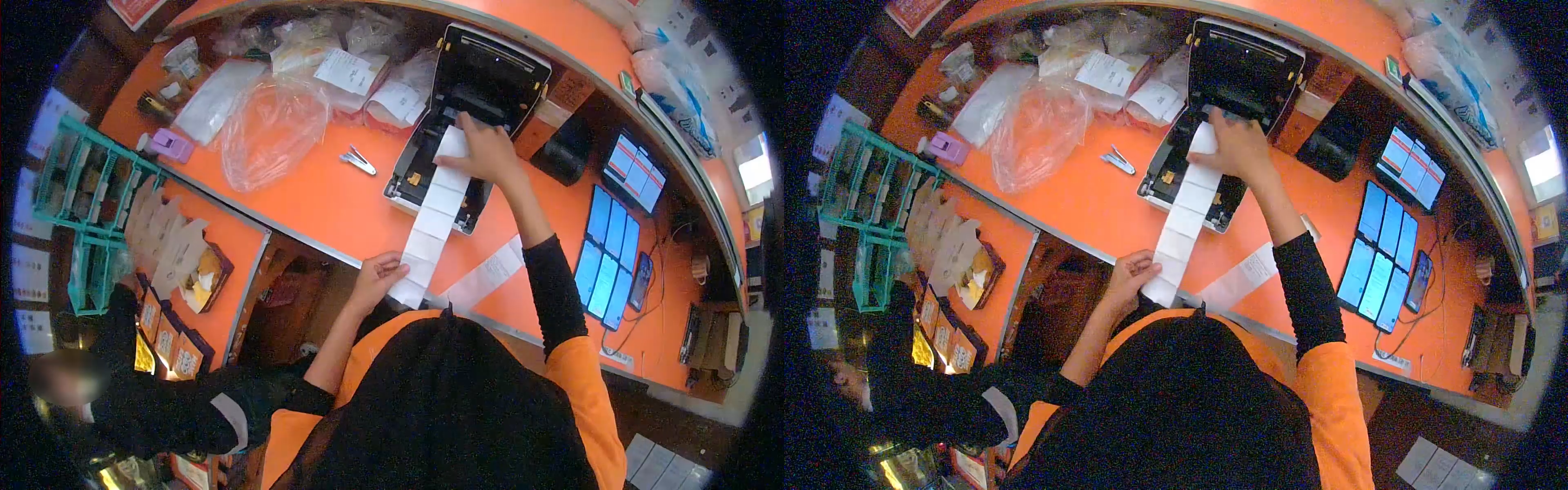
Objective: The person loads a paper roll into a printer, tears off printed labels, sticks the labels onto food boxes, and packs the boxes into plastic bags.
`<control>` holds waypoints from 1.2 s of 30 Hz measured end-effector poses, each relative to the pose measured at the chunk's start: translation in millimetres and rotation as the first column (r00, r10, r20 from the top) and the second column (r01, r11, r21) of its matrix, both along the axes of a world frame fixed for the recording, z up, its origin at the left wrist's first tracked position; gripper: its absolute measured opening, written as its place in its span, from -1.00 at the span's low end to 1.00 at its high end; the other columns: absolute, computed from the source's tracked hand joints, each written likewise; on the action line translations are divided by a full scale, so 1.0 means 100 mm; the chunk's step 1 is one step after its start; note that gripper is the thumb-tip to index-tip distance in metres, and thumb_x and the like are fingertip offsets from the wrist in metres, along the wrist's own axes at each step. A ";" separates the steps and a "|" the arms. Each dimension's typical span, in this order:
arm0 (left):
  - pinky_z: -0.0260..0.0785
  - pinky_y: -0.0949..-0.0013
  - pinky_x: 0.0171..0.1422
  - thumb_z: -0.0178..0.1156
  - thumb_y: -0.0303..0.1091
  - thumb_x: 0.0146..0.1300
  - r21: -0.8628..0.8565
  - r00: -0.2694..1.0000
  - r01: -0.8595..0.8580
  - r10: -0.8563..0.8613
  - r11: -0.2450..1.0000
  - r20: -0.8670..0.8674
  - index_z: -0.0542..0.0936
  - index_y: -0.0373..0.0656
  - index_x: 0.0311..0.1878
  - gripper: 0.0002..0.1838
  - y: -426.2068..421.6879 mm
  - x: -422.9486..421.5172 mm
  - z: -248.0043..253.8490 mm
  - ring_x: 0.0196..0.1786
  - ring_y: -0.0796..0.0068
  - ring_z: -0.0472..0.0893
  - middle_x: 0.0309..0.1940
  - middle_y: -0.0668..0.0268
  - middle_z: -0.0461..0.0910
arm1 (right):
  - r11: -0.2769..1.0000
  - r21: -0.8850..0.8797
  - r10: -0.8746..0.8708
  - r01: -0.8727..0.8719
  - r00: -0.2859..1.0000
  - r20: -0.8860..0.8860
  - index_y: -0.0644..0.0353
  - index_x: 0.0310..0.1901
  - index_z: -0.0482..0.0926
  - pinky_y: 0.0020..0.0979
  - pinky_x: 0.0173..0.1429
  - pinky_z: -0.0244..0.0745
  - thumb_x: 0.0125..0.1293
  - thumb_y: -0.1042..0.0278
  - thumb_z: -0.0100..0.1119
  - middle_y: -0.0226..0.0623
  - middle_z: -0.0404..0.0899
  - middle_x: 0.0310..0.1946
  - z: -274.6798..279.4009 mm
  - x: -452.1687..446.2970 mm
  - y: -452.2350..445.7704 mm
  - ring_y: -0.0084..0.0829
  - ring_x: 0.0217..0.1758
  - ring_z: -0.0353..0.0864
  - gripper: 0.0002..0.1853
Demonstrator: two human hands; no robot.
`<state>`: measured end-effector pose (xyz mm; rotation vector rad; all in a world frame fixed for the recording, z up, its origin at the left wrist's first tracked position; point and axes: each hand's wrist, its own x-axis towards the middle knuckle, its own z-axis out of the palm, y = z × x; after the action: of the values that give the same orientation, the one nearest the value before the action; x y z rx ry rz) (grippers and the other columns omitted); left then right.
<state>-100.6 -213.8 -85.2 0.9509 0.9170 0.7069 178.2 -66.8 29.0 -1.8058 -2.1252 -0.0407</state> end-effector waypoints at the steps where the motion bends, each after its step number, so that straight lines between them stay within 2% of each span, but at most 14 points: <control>1: 0.51 0.49 0.00 0.29 -0.52 0.28 -0.004 0.999 -0.004 0.004 1.000 0.044 0.59 -0.35 0.03 -0.73 -0.01 -0.02 -0.02 -0.14 0.57 0.66 -0.15 0.25 0.71 | 0.999 -0.047 0.001 0.003 0.995 0.098 0.16 0.04 0.58 0.04 0.16 0.43 0.08 -0.37 0.28 0.05 0.62 -0.03 0.02 0.01 0.01 0.04 0.05 0.63 -0.26; 3: 0.50 0.49 0.04 0.30 -0.52 0.27 -0.011 0.996 -0.008 0.009 1.000 0.087 0.58 -0.34 0.02 -0.73 -0.02 -0.05 -0.04 -0.11 0.57 0.65 -0.14 0.26 0.70 | 0.997 -0.068 -0.018 0.025 0.994 0.107 0.16 0.04 0.58 0.02 0.14 0.44 0.07 -0.39 0.27 0.01 0.63 -0.06 0.09 0.01 0.03 0.01 0.03 0.63 -0.25; 5: 0.48 0.47 0.10 0.32 -0.55 0.24 0.101 0.995 -0.065 0.056 0.993 0.085 0.56 -0.31 0.04 -0.70 -0.02 -0.09 -0.04 -0.03 0.56 0.63 -0.09 0.29 0.67 | 0.995 -0.091 -0.037 0.048 0.993 0.113 0.16 0.04 0.58 0.00 0.13 0.44 0.06 -0.40 0.27 -0.02 0.64 -0.09 0.08 0.01 0.06 -0.03 0.00 0.64 -0.24; 10: 0.47 0.46 0.12 0.32 -0.58 0.22 0.131 0.996 -0.049 0.039 0.990 0.080 0.53 -0.27 0.09 -0.64 0.05 -0.13 -0.20 0.01 0.54 0.62 -0.07 0.29 0.65 | 0.979 0.198 0.005 -0.042 0.983 0.183 0.15 -0.02 0.58 -0.11 0.06 0.43 0.10 -0.28 0.30 -0.12 0.62 -0.27 0.00 -0.02 0.03 -0.12 -0.10 0.62 -0.36; 13: 0.48 0.44 0.12 0.29 -0.60 0.23 0.202 0.991 -0.099 0.078 0.974 0.108 0.46 -0.24 0.19 -0.55 0.07 -0.06 -0.15 0.01 0.53 0.62 -0.07 0.27 0.64 | 0.963 0.269 -0.046 0.020 0.995 0.091 0.19 -0.02 0.58 -0.16 0.10 0.41 0.25 -0.15 0.25 -0.15 0.59 -0.29 0.10 -0.17 -0.11 -0.13 -0.07 0.61 -0.47; 17: 0.48 0.41 0.14 0.24 -0.62 0.26 0.231 0.976 -0.125 0.077 0.965 0.205 0.34 -0.21 0.33 -0.43 0.08 0.01 0.02 0.04 0.50 0.60 0.00 0.23 0.61 | 0.927 0.376 -0.064 -0.003 0.984 0.165 0.22 -0.06 0.58 -0.19 0.09 0.40 0.28 -0.06 0.25 -0.16 0.60 -0.30 -0.17 -0.17 -0.10 -0.18 -0.09 0.60 -0.54; 20: 0.47 0.40 0.17 0.21 -0.63 0.27 0.295 0.976 -0.116 0.054 0.948 0.211 0.38 -0.22 0.32 -0.46 0.11 0.07 0.05 0.10 0.48 0.57 0.08 0.20 0.56 | 0.895 0.446 -0.069 -0.001 0.988 0.140 0.26 -0.10 0.60 -0.21 0.08 0.40 0.30 -0.05 0.22 -0.15 0.61 -0.23 -0.19 -0.16 -0.09 -0.20 -0.07 0.59 -0.54; 23: 0.47 0.40 0.19 0.14 -0.63 0.31 0.374 0.991 -0.019 -0.032 0.927 0.129 0.41 -0.21 0.34 -0.49 0.16 0.11 0.15 0.16 0.48 0.53 0.13 0.23 0.52 | 0.949 0.310 -0.098 0.061 0.990 0.104 0.27 -0.14 0.62 -0.18 0.11 0.39 0.22 -0.09 0.29 -0.13 0.61 -0.14 0.08 -0.19 -0.18 -0.19 0.01 0.56 -0.51; 26: 0.45 0.40 0.22 0.06 -0.63 0.35 0.368 0.987 0.058 -0.108 0.928 0.116 0.43 -0.18 0.36 -0.50 0.24 0.11 0.15 0.18 0.49 0.51 0.19 0.26 0.48 | 0.987 0.155 -0.069 0.038 0.977 0.202 0.26 -0.18 0.65 -0.14 0.17 0.35 0.11 -0.15 0.35 -0.12 0.59 -0.09 0.11 -0.10 -0.11 -0.17 0.09 0.53 -0.45; 28: 0.44 0.40 0.23 0.04 -0.62 0.35 0.375 0.991 0.057 -0.097 0.925 0.088 0.42 -0.16 0.38 -0.48 0.28 0.13 0.18 0.19 0.48 0.50 0.21 0.26 0.46 | 0.999 0.022 -0.047 0.044 0.984 0.169 0.23 -0.09 0.60 -0.11 0.23 0.32 0.00 -0.16 0.43 -0.12 0.60 -0.07 0.16 -0.08 -0.02 -0.15 0.12 0.53 -0.38; 32: 0.40 0.38 0.27 0.04 -0.62 0.31 0.403 0.988 0.111 -0.146 0.908 0.057 0.42 -0.12 0.41 -0.43 0.42 0.12 0.19 0.24 0.47 0.46 0.28 0.25 0.40 | 0.991 -0.097 -0.093 0.094 0.996 0.019 0.19 0.10 0.54 -0.11 0.27 0.32 0.01 -0.08 0.43 -0.04 0.59 0.01 0.21 -0.15 -0.07 -0.08 0.18 0.52 -0.32; 34: 0.36 0.38 0.29 0.04 -0.63 0.28 0.400 0.983 0.137 -0.173 0.906 0.055 0.39 -0.13 0.42 -0.40 0.46 0.12 0.19 0.27 0.47 0.43 0.30 0.24 0.39 | 0.989 0.148 -0.018 0.017 1.000 0.003 0.15 0.08 0.50 -0.10 0.26 0.32 0.00 0.04 0.46 -0.07 0.58 0.01 0.07 -0.19 -0.13 -0.09 0.17 0.52 -0.37; 35: 0.33 0.38 0.32 0.03 -0.64 0.26 0.400 0.978 0.164 -0.201 0.902 0.052 0.37 -0.14 0.44 -0.37 0.47 0.13 0.19 0.30 0.46 0.41 0.32 0.24 0.38 | 0.989 0.148 -0.018 0.017 1.000 0.002 0.15 0.08 0.50 -0.10 0.26 0.32 0.00 0.04 0.46 -0.07 0.58 0.01 0.01 -0.20 -0.17 -0.09 0.17 0.52 -0.37; 36: 0.33 0.38 0.32 0.03 -0.64 0.26 0.400 0.978 0.166 -0.203 0.901 0.051 0.37 -0.14 0.44 -0.37 0.48 0.14 0.18 0.30 0.46 0.41 0.32 0.24 0.38 | 0.949 0.315 -0.024 0.005 0.998 0.056 0.15 0.05 0.50 -0.11 0.23 0.33 0.02 0.08 0.44 -0.13 0.58 -0.01 -0.03 -0.24 -0.21 -0.12 0.12 0.53 -0.42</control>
<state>-87.1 -165.8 -67.2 1.3333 0.6006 0.7807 153.8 -87.6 26.3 -1.6486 -2.0083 -0.4184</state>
